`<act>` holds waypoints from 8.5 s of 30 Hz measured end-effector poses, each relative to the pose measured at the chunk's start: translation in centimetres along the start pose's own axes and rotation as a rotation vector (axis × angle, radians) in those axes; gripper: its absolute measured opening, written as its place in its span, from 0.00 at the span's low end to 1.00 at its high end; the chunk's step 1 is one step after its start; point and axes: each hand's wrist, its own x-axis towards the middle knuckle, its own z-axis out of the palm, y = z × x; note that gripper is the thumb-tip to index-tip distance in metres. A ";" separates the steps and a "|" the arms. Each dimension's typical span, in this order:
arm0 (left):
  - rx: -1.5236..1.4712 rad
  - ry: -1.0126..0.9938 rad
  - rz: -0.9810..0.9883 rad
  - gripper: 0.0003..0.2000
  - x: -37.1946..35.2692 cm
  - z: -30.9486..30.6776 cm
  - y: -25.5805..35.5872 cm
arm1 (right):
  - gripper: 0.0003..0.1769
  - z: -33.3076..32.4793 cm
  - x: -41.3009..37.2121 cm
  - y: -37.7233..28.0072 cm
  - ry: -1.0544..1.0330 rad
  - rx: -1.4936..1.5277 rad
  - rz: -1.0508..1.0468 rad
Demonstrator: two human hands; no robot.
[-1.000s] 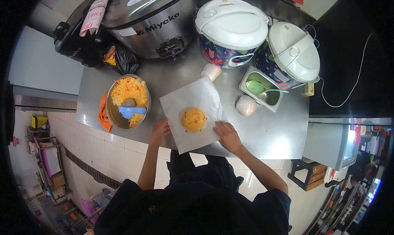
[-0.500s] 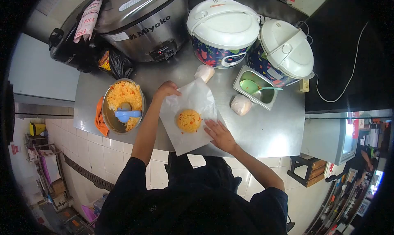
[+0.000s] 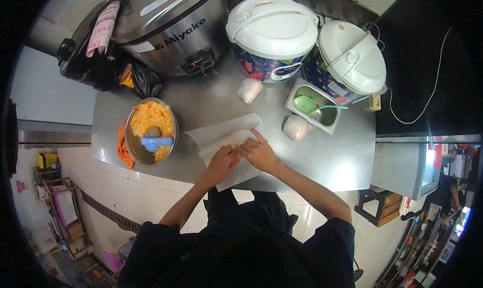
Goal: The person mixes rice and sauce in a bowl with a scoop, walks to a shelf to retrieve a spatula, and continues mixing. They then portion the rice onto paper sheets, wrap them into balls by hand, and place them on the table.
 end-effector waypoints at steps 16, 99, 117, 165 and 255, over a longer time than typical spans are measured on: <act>-0.274 -0.459 -0.341 0.07 0.6 -3.8 -9.1 | 0.25 5.2 5.9 9.5 -0.829 0.426 0.386; -0.480 0.324 -0.171 0.22 2.9 4.9 -3.6 | 0.23 3.6 5.0 -2.4 0.789 0.747 1.335; 0.191 0.040 -0.072 0.32 -6.8 3.7 -1.1 | 0.25 5.5 9.8 1.4 0.512 0.002 1.442; -1.119 1.371 -0.416 0.38 -9.4 -16.5 -19.0 | 0.26 4.7 28.8 -14.3 -0.265 -0.146 -0.002; -0.380 -0.365 -0.268 0.10 -8.0 -9.7 -5.3 | 0.23 2.1 9.7 -1.7 0.072 -0.065 0.786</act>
